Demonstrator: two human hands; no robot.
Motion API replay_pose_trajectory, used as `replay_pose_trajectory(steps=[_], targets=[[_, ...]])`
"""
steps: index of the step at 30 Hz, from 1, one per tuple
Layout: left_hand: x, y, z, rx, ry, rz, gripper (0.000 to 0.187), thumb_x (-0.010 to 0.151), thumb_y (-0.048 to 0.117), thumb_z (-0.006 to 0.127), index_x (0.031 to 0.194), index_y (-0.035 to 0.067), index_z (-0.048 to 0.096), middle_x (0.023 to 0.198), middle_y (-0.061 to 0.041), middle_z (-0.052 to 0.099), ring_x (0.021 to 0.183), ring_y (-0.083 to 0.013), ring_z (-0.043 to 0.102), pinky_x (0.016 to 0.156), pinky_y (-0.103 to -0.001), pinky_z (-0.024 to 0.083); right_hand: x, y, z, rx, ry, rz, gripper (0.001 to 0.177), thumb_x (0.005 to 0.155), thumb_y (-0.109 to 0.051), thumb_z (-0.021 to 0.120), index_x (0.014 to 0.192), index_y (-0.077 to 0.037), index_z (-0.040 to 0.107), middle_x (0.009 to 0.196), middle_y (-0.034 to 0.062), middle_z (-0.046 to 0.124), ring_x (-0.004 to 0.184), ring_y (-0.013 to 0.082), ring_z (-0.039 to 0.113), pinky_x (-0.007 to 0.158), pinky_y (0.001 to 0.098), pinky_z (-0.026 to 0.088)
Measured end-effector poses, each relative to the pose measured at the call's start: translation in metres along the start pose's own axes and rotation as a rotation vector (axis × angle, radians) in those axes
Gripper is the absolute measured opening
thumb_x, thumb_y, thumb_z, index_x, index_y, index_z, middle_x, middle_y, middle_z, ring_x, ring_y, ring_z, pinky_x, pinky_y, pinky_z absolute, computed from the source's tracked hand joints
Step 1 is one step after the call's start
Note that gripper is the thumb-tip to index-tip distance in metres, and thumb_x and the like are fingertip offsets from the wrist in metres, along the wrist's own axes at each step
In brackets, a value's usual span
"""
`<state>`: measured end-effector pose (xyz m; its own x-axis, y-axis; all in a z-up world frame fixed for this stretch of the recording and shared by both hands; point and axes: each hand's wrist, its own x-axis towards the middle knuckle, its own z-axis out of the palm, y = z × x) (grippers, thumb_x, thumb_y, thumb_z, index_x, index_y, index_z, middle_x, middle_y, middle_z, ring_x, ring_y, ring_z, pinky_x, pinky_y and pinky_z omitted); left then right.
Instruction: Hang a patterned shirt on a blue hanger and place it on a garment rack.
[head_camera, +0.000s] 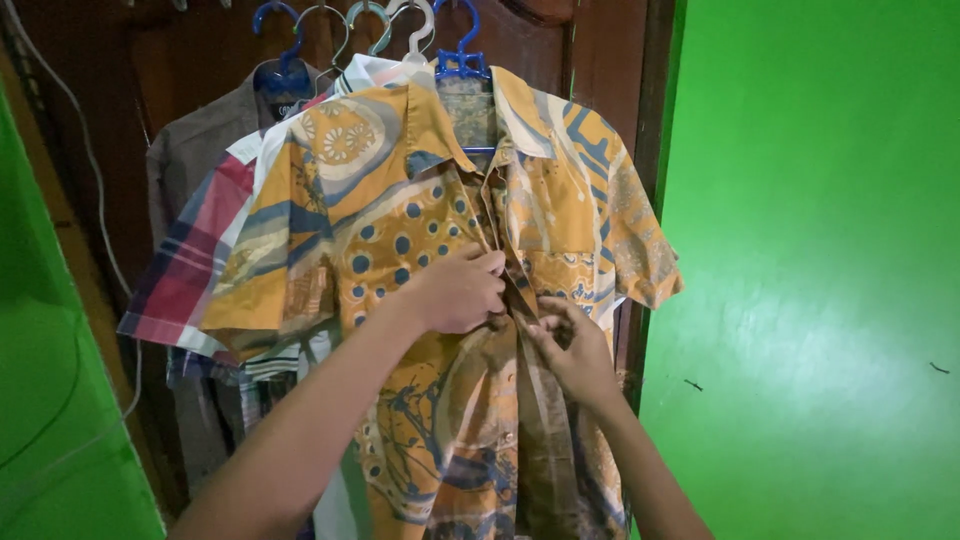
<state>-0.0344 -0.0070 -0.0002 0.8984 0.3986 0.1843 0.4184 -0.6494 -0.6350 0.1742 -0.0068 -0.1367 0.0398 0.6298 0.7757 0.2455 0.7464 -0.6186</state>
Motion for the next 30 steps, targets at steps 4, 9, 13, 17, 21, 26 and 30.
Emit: replay_pose_trajectory(steps=[4, 9, 13, 17, 21, 26, 30], targets=[[0.003, 0.006, -0.006, 0.159, -0.068, 0.008, 0.014, 0.075, 0.022, 0.07, 0.084, 0.023, 0.081, 0.092, 0.009, 0.072, 0.118, -0.0199, 0.049, 0.104, -0.039, 0.038, 0.004, -0.018, -0.006, -0.252, -0.049, 0.09, 0.021, 0.091, -0.021, 0.076, 0.101, -0.002, 0.074, 0.087, 0.0116, 0.077, 0.079, 0.0159, 0.073, 0.076, 0.0324, 0.056], [0.007, 0.007, -0.004, 0.351, -0.085, 0.016, 0.018, 0.086, 0.023, 0.066, 0.073, 0.018, 0.077, 0.087, 0.007, 0.073, 0.124, -0.0187, 0.049, 0.099, -0.038, 0.04, 0.003, -0.028, -0.007, -0.274, 0.036, -0.045, 0.02, 0.089, -0.018, 0.075, 0.1, -0.001, 0.072, 0.095, 0.0167, 0.076, 0.085, 0.0284, 0.075, 0.08, 0.037, 0.057], [0.01, 0.011, -0.003, 0.34, -0.057, 0.046, 0.021, 0.085, 0.024, 0.065, 0.069, 0.018, 0.078, 0.089, 0.01, 0.073, 0.126, -0.0189, 0.047, 0.098, -0.04, 0.04, 0.006, -0.014, -0.006, -0.29, -0.094, -0.052, 0.025, 0.086, -0.017, 0.075, 0.106, -0.002, 0.073, 0.097, 0.0179, 0.076, 0.089, 0.0314, 0.075, 0.081, 0.0387, 0.056], [0.008, 0.009, 0.007, 0.323, 0.013, 0.049, 0.02, 0.085, 0.023, 0.064, 0.072, 0.019, 0.078, 0.089, 0.011, 0.072, 0.125, -0.018, 0.048, 0.097, -0.039, 0.041, 0.006, -0.025, -0.003, -0.29, -0.135, -0.001, 0.022, 0.086, -0.015, 0.074, 0.104, -0.002, 0.075, 0.095, 0.0175, 0.077, 0.089, 0.0305, 0.075, 0.082, 0.038, 0.056], [0.009, 0.009, 0.013, 0.404, 0.087, 0.098, 0.017, 0.082, 0.024, 0.065, 0.072, 0.02, 0.077, 0.086, 0.011, 0.071, 0.124, -0.0198, 0.049, 0.094, -0.037, 0.042, 0.003, -0.03, 0.001, -0.194, -0.098, 0.153, 0.021, 0.087, -0.014, 0.07, 0.104, -0.002, 0.074, 0.089, 0.0159, 0.078, 0.08, 0.0252, 0.077, 0.077, 0.0356, 0.059], [0.01, 0.01, 0.016, 0.371, 0.085, 0.089, 0.018, 0.084, 0.024, 0.065, 0.07, 0.02, 0.077, 0.083, 0.011, 0.07, 0.122, -0.0187, 0.05, 0.095, -0.037, 0.042, -0.001, -0.02, 0.003, -0.139, -0.038, 0.012, 0.02, 0.087, -0.012, 0.07, 0.102, 0.001, 0.074, 0.092, 0.0149, 0.079, 0.085, 0.0213, 0.077, 0.08, 0.0342, 0.058], [0.009, 0.017, 0.008, 0.396, 0.093, 0.079, 0.015, 0.081, 0.023, 0.067, 0.069, 0.02, 0.077, 0.082, 0.012, 0.07, 0.119, -0.0174, 0.05, 0.095, -0.037, 0.042, -0.002, 0.0, 0.006, -0.085, 0.0, -0.129, 0.02, 0.088, -0.008, 0.069, 0.103, 0.003, 0.075, 0.104, 0.0147, 0.08, 0.095, 0.0215, 0.077, 0.086, 0.0337, 0.057]])
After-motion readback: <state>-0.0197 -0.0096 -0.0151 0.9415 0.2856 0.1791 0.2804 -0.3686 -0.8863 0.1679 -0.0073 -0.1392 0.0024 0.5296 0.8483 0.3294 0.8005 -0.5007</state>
